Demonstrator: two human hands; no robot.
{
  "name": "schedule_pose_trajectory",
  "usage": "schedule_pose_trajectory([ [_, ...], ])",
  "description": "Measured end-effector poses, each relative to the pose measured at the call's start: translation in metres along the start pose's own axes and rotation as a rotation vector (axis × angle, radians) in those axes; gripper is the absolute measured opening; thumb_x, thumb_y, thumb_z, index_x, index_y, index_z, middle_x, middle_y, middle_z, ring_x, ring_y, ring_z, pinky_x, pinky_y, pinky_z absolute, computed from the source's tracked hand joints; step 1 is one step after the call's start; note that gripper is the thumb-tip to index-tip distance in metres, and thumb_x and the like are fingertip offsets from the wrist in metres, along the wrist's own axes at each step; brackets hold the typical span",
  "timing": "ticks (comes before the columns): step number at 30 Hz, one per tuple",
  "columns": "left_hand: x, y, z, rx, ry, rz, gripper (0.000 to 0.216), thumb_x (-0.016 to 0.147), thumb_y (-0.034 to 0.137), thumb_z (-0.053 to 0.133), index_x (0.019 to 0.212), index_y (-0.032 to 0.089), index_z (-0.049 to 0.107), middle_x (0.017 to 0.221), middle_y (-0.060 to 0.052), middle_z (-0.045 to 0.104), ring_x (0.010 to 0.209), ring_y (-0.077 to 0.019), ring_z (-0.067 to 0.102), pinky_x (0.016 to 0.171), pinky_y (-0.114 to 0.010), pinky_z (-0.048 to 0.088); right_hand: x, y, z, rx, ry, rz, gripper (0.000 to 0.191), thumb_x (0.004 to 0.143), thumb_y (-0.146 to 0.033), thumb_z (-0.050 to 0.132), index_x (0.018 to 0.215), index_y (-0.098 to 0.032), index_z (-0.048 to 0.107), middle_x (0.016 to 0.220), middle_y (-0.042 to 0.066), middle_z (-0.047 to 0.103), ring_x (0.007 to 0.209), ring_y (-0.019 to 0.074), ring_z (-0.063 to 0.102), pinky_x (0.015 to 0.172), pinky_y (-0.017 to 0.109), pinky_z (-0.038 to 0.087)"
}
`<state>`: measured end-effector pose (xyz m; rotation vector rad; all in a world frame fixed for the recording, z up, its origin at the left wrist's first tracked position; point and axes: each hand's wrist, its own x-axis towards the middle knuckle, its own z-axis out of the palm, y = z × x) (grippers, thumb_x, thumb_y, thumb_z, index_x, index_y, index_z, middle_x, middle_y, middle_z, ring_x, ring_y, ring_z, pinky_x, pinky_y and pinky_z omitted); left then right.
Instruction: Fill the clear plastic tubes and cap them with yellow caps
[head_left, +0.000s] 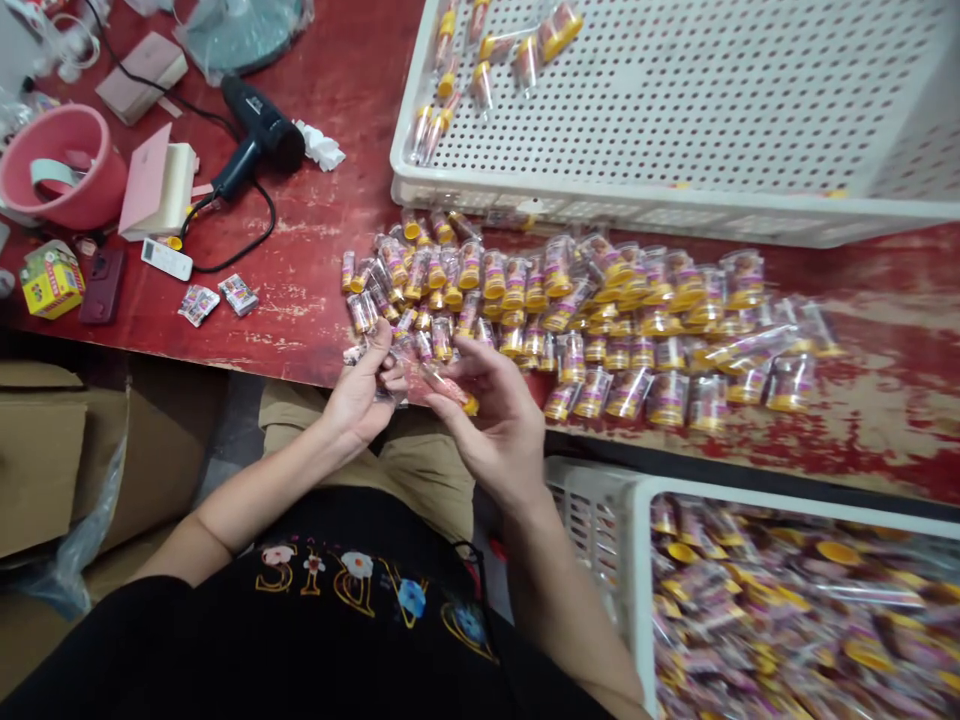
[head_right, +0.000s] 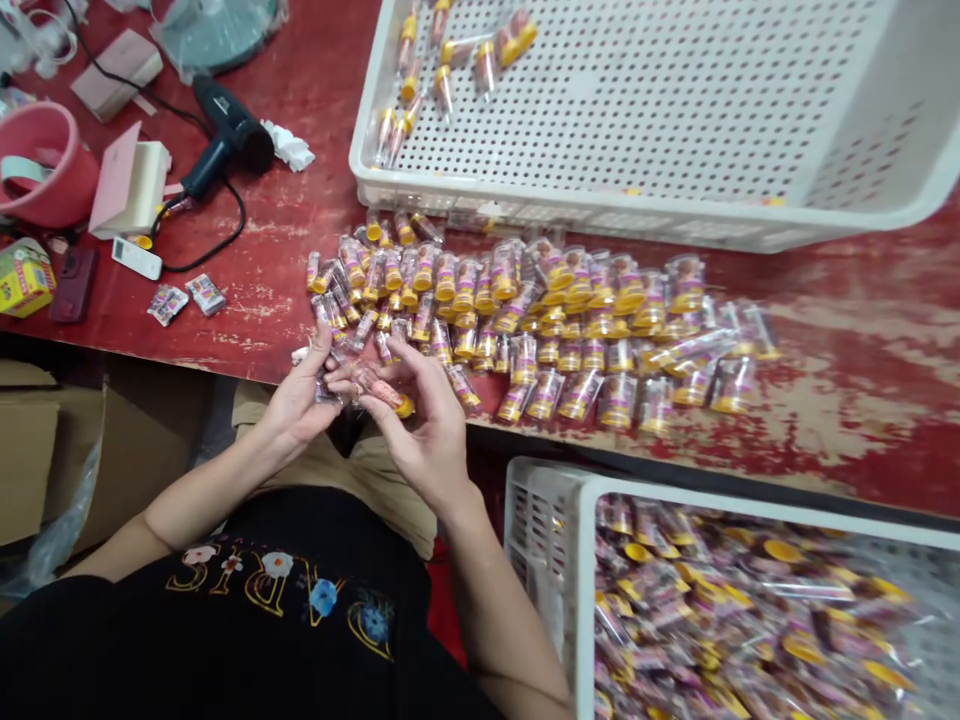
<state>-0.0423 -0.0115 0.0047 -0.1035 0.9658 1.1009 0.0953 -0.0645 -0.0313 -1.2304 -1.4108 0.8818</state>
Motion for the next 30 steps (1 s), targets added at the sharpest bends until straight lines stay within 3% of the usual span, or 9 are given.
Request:
schedule_pose_trajectory([
  [5, -0.005, -0.007, -0.003, 0.107, -0.071, 0.0, 0.044, 0.068, 0.029, 0.09, 0.07, 0.014, 0.049, 0.059, 0.008, 0.043, 0.047, 0.0005, 0.035, 0.042, -0.011, 0.026, -0.004, 0.0, 0.008, -0.137, 0.167, -0.18, 0.024, 0.084, -0.024, 0.075, 0.106, -0.023, 0.065, 0.099, 0.005, 0.069, 0.092, 0.0188, 0.068, 0.084, 0.035, 0.058],
  [9, -0.014, -0.011, -0.006, 0.21, -0.118, 0.094, 0.045, 0.061, 0.03, 0.094, 0.08, 0.014, 0.056, 0.066, 0.007, 0.05, 0.051, -0.0008, 0.042, 0.044, -0.012, 0.026, -0.004, -0.009, 0.006, -0.276, 0.27, -0.315, 0.023, 0.084, -0.021, 0.076, 0.106, -0.024, 0.071, 0.099, 0.007, 0.072, 0.094, 0.021, 0.07, 0.086, 0.039, 0.059],
  [11, -0.015, -0.012, -0.008, 0.248, -0.15, 0.133, 0.045, 0.061, 0.032, 0.094, 0.078, 0.014, 0.057, 0.063, 0.008, 0.048, 0.049, -0.0005, 0.039, 0.044, -0.013, 0.025, -0.007, -0.014, 0.007, -0.267, 0.308, -0.282, 0.025, 0.085, -0.022, 0.074, 0.11, -0.025, 0.073, 0.101, 0.007, 0.07, 0.095, 0.0205, 0.069, 0.087, 0.038, 0.059],
  [16, -0.016, -0.017, -0.012, 0.317, -0.144, 0.176, 0.043, 0.063, 0.038, 0.092, 0.078, 0.012, 0.061, 0.063, 0.007, 0.052, 0.047, 0.001, 0.032, 0.043, -0.015, 0.023, -0.017, -0.013, 0.014, -0.154, 0.237, -0.173, 0.042, 0.093, -0.018, 0.062, 0.134, -0.03, 0.065, 0.111, 0.008, 0.064, 0.106, 0.0197, 0.065, 0.093, 0.04, 0.056],
  [20, -0.019, -0.021, -0.011, 0.254, -0.09, 0.183, 0.045, 0.06, 0.034, 0.094, 0.076, 0.014, 0.057, 0.06, 0.01, 0.046, 0.044, 0.0019, 0.029, 0.042, -0.014, 0.022, -0.018, -0.003, 0.023, -0.048, 0.479, -0.169, 0.049, 0.086, -0.015, 0.072, 0.131, -0.033, 0.066, 0.104, 0.005, 0.069, 0.096, 0.0186, 0.069, 0.087, 0.038, 0.059],
  [22, -0.02, -0.021, -0.009, 0.22, -0.074, 0.167, 0.042, 0.063, 0.034, 0.093, 0.08, 0.015, 0.059, 0.061, 0.01, 0.046, 0.043, 0.0015, 0.031, 0.041, -0.014, 0.022, -0.016, 0.0, 0.025, -0.001, 0.545, -0.154, 0.043, 0.084, -0.016, 0.075, 0.124, -0.031, 0.07, 0.104, 0.005, 0.071, 0.095, 0.0193, 0.071, 0.087, 0.039, 0.06],
  [26, -0.015, -0.015, -0.008, 0.187, -0.062, 0.144, 0.031, 0.073, 0.03, 0.087, 0.082, 0.015, 0.062, 0.062, 0.009, 0.046, 0.043, 0.0015, 0.032, 0.041, -0.014, 0.021, -0.015, -0.001, 0.022, -0.002, 0.462, -0.103, 0.023, 0.082, -0.021, 0.078, 0.105, -0.025, 0.076, 0.103, 0.006, 0.075, 0.098, 0.0205, 0.072, 0.094, 0.041, 0.059],
  [30, -0.008, -0.008, -0.009, 0.162, -0.016, 0.171, 0.027, 0.073, 0.019, 0.085, 0.074, 0.013, 0.059, 0.06, 0.01, 0.044, 0.042, 0.0029, 0.029, 0.041, -0.012, 0.02, -0.02, 0.004, 0.015, 0.215, 0.323, 0.082, 0.029, 0.082, -0.026, 0.078, 0.111, -0.023, 0.074, 0.109, 0.008, 0.074, 0.107, 0.0207, 0.071, 0.098, 0.041, 0.059],
])
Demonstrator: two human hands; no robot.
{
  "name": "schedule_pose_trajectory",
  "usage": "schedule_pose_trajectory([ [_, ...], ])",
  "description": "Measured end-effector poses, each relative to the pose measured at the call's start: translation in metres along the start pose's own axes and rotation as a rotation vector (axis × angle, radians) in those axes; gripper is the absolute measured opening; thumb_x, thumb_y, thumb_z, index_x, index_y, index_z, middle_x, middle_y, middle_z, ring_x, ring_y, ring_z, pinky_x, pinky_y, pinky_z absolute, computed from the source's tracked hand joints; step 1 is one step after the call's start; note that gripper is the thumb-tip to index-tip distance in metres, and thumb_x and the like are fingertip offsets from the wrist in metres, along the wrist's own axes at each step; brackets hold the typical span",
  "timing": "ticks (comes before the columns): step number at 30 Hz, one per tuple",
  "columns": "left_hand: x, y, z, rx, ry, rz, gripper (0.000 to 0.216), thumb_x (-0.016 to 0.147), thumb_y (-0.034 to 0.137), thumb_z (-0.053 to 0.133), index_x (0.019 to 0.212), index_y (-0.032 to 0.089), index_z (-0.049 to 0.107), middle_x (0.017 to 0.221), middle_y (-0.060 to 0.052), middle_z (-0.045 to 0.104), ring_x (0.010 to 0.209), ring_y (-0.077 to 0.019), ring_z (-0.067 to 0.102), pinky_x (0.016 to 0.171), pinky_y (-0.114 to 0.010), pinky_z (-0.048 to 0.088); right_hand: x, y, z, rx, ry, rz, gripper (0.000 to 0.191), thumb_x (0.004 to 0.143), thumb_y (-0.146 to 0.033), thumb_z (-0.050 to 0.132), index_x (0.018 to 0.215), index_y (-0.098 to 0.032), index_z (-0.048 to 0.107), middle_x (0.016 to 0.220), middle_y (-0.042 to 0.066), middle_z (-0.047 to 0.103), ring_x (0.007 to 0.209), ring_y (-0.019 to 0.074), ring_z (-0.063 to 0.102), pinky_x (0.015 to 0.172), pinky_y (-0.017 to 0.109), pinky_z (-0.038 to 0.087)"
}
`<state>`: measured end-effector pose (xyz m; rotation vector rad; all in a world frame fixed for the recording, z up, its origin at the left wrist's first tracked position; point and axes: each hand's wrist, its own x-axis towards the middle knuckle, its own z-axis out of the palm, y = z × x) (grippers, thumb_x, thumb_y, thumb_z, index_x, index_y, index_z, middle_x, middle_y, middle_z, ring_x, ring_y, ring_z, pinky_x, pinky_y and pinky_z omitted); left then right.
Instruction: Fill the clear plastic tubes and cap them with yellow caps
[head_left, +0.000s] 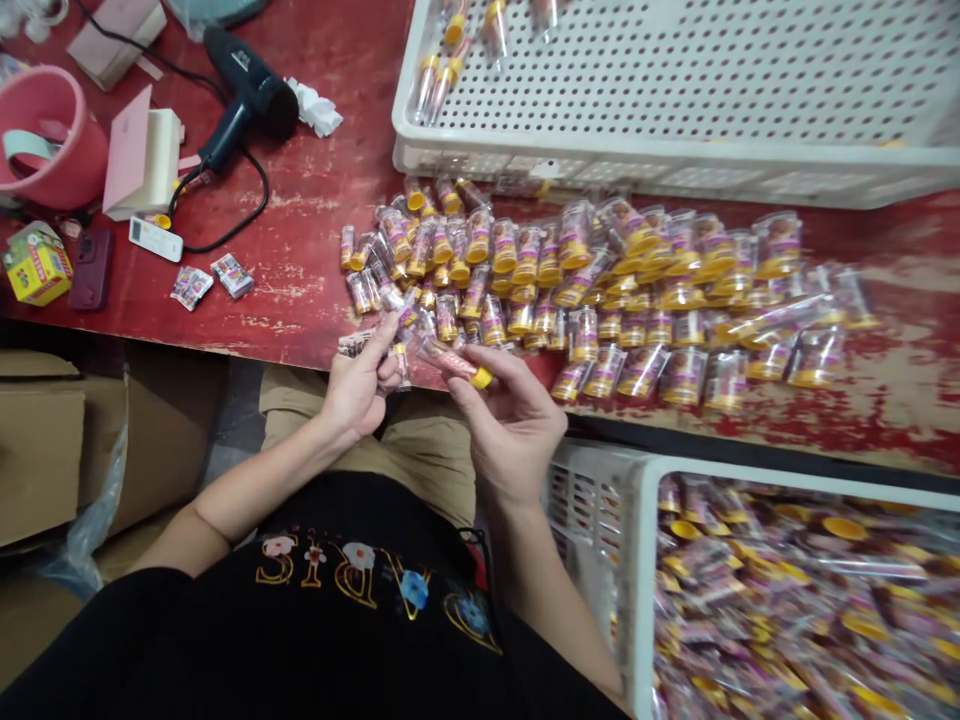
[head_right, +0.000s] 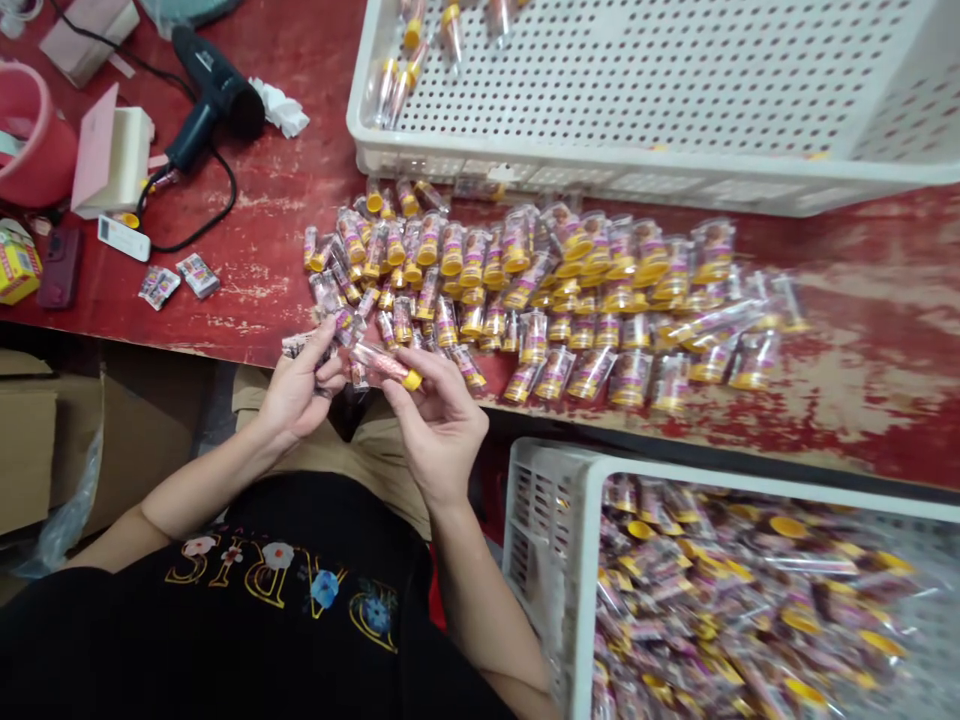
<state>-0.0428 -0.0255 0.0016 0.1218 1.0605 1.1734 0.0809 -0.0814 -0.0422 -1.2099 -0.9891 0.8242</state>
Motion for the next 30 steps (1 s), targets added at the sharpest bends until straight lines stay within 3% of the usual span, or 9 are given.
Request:
schedule_pose_trajectory([
  [4, 0.004, 0.004, -0.002, -0.013, 0.021, -0.018, 0.025, 0.071, 0.017, 0.086, 0.077, 0.013, 0.062, 0.062, 0.009, 0.048, 0.043, 0.0031, 0.029, 0.04, -0.012, 0.021, -0.003, 0.009, -0.008, 0.153, 0.033, 0.14, 0.03, 0.083, -0.029, 0.077, 0.113, -0.024, 0.071, 0.109, 0.006, 0.073, 0.095, 0.0188, 0.074, 0.086, 0.037, 0.064],
  [7, 0.004, 0.006, -0.003, -0.026, 0.02, -0.041, 0.029, 0.068, 0.021, 0.089, 0.08, 0.014, 0.063, 0.067, 0.009, 0.053, 0.044, 0.0027, 0.032, 0.04, -0.012, 0.023, -0.006, 0.013, -0.011, 0.181, 0.059, 0.148, 0.025, 0.082, -0.029, 0.078, 0.106, -0.024, 0.072, 0.109, 0.006, 0.072, 0.091, 0.0177, 0.072, 0.074, 0.032, 0.065],
  [13, 0.002, 0.003, -0.004, -0.013, -0.013, -0.015, 0.031, 0.068, 0.025, 0.089, 0.08, 0.014, 0.063, 0.066, 0.008, 0.053, 0.045, 0.0021, 0.036, 0.042, -0.013, 0.025, -0.005, 0.007, -0.008, 0.083, 0.047, -0.046, 0.024, 0.082, -0.027, 0.078, 0.104, -0.025, 0.072, 0.104, 0.005, 0.066, 0.1, 0.0192, 0.069, 0.079, 0.035, 0.064],
  [16, -0.001, 0.001, -0.004, 0.027, -0.05, -0.02, 0.03, 0.068, 0.027, 0.089, 0.078, 0.015, 0.063, 0.062, 0.009, 0.049, 0.044, 0.0014, 0.036, 0.042, -0.014, 0.025, -0.002, 0.001, -0.006, -0.091, 0.051, -0.172, 0.024, 0.083, -0.025, 0.076, 0.106, -0.026, 0.074, 0.104, 0.006, 0.066, 0.099, 0.0193, 0.068, 0.081, 0.035, 0.063],
  [20, -0.006, 0.0, -0.005, 0.068, -0.102, -0.03, 0.034, 0.067, 0.03, 0.09, 0.079, 0.015, 0.063, 0.06, 0.009, 0.047, 0.043, 0.0007, 0.036, 0.041, -0.015, 0.023, -0.004, -0.004, -0.011, -0.325, 0.023, -0.335, 0.037, 0.085, -0.023, 0.073, 0.122, -0.03, 0.071, 0.109, 0.007, 0.066, 0.102, 0.0215, 0.068, 0.088, 0.041, 0.061],
  [24, -0.011, -0.001, -0.006, 0.111, -0.179, -0.01, 0.038, 0.063, 0.029, 0.092, 0.079, 0.015, 0.061, 0.061, 0.009, 0.049, 0.042, 0.0016, 0.033, 0.04, -0.015, 0.021, -0.008, -0.007, -0.014, -0.324, -0.14, -0.344, 0.043, 0.094, -0.018, 0.059, 0.134, -0.032, 0.064, 0.119, 0.009, 0.067, 0.112, 0.0233, 0.067, 0.094, 0.045, 0.06],
  [28, -0.017, -0.006, -0.006, 0.159, -0.216, 0.039, 0.048, 0.061, 0.031, 0.093, 0.098, 0.018, 0.067, 0.062, 0.009, 0.055, 0.039, 0.0008, 0.033, 0.04, -0.017, 0.023, -0.005, -0.008, -0.01, -0.286, -0.097, -0.319, 0.051, 0.09, -0.018, 0.066, 0.138, -0.034, 0.061, 0.115, 0.008, 0.066, 0.102, 0.0201, 0.068, 0.086, 0.039, 0.062],
  [30, -0.02, -0.01, -0.007, 0.178, -0.205, 0.068, 0.057, 0.061, 0.031, 0.093, 0.111, 0.021, 0.068, 0.068, 0.007, 0.061, 0.04, 0.0004, 0.035, 0.039, -0.018, 0.025, -0.003, -0.009, -0.007, -0.304, -0.057, -0.34, 0.045, 0.088, -0.017, 0.069, 0.13, -0.034, 0.068, 0.108, 0.006, 0.068, 0.098, 0.019, 0.068, 0.086, 0.039, 0.061],
])
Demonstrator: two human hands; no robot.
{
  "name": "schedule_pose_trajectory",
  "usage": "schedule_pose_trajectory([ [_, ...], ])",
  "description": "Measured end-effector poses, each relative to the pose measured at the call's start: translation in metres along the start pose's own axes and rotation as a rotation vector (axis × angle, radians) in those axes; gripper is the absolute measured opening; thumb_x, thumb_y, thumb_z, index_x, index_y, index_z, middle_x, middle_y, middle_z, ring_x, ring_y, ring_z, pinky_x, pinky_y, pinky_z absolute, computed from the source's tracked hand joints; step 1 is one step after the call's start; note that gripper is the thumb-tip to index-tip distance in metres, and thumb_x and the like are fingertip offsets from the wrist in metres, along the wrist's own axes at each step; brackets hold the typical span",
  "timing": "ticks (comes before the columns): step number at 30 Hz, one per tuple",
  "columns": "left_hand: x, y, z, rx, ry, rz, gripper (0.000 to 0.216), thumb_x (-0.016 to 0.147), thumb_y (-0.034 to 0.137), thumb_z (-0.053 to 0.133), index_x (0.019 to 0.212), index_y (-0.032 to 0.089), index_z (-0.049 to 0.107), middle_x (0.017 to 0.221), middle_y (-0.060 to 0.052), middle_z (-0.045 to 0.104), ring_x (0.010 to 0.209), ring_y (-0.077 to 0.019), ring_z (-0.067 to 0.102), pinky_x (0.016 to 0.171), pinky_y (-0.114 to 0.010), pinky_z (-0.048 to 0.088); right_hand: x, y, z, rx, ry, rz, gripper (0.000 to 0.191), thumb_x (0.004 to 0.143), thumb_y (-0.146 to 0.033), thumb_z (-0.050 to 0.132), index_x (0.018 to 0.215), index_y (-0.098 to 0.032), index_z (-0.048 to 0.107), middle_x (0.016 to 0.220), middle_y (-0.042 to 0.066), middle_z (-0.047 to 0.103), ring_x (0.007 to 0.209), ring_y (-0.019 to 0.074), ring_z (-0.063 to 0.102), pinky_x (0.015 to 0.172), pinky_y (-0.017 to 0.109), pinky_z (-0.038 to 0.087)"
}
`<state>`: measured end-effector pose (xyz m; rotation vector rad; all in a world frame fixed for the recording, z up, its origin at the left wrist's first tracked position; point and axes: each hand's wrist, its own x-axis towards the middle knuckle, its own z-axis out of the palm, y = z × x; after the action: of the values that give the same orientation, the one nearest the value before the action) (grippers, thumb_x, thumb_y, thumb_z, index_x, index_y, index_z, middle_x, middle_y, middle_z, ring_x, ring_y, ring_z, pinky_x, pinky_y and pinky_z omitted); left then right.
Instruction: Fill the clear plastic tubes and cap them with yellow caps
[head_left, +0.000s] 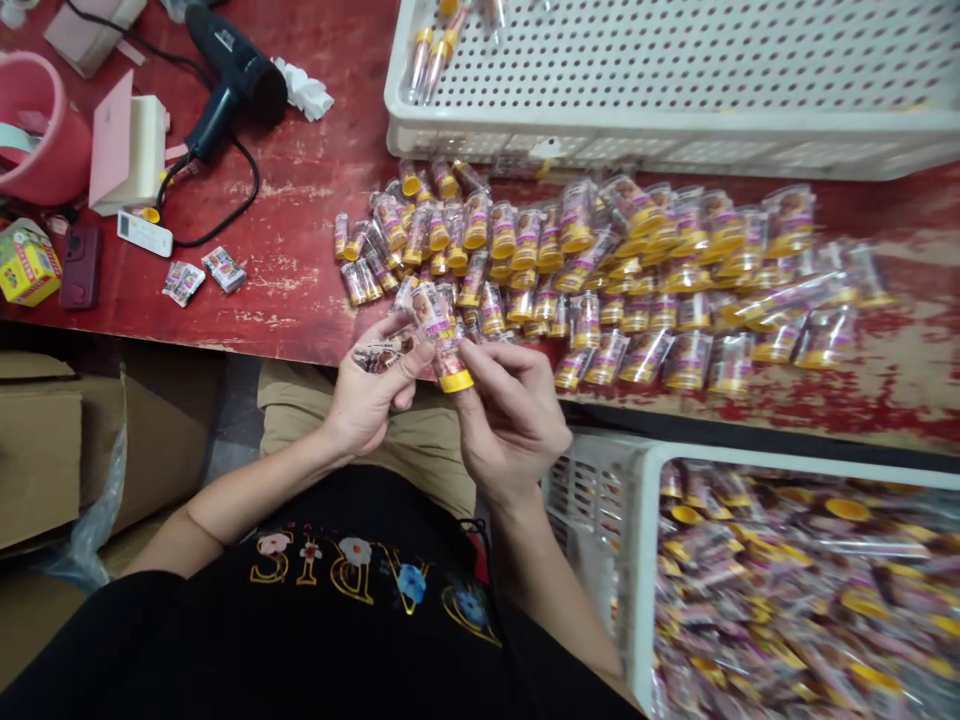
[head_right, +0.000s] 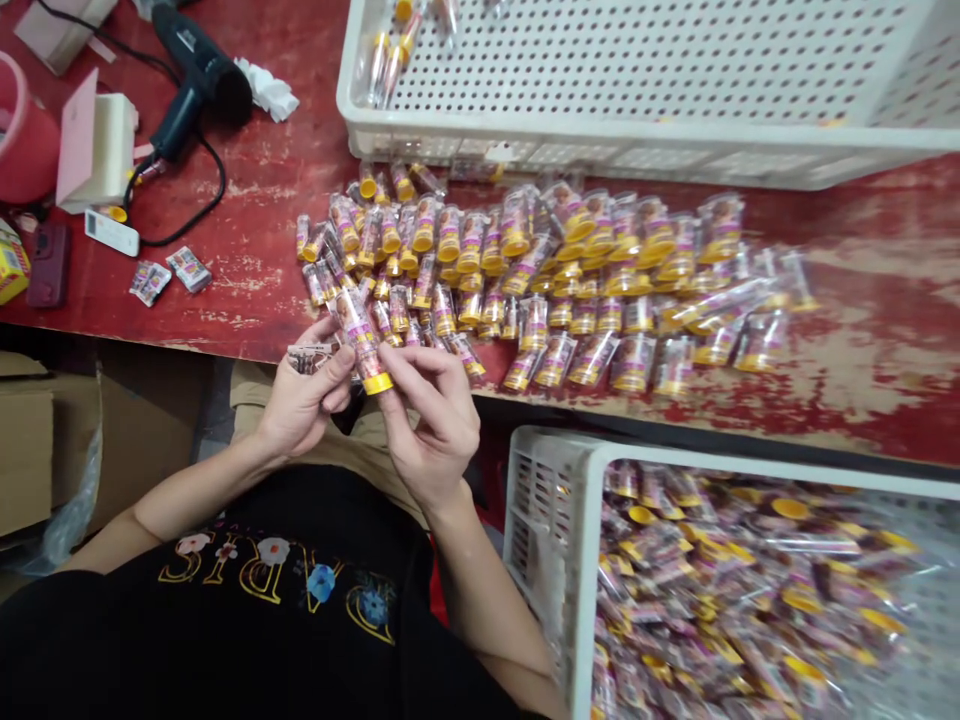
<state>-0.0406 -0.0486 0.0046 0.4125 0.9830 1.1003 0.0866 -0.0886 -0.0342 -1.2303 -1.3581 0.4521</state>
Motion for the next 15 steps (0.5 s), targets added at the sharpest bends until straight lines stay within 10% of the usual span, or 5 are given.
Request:
schedule_pose_trajectory([
  [15, -0.007, -0.014, -0.002, 0.08, -0.01, 0.078, 0.07, 0.065, 0.031, 0.091, 0.13, 0.027, 0.067, 0.081, 0.003, 0.068, 0.044, 0.0004, 0.036, 0.04, -0.018, 0.028, 0.007, -0.006, 0.01, -0.046, 0.226, 0.067, 0.012, 0.081, -0.02, 0.079, 0.092, -0.025, 0.079, 0.082, 0.001, 0.07, 0.076, 0.0145, 0.067, 0.071, 0.032, 0.056],
])
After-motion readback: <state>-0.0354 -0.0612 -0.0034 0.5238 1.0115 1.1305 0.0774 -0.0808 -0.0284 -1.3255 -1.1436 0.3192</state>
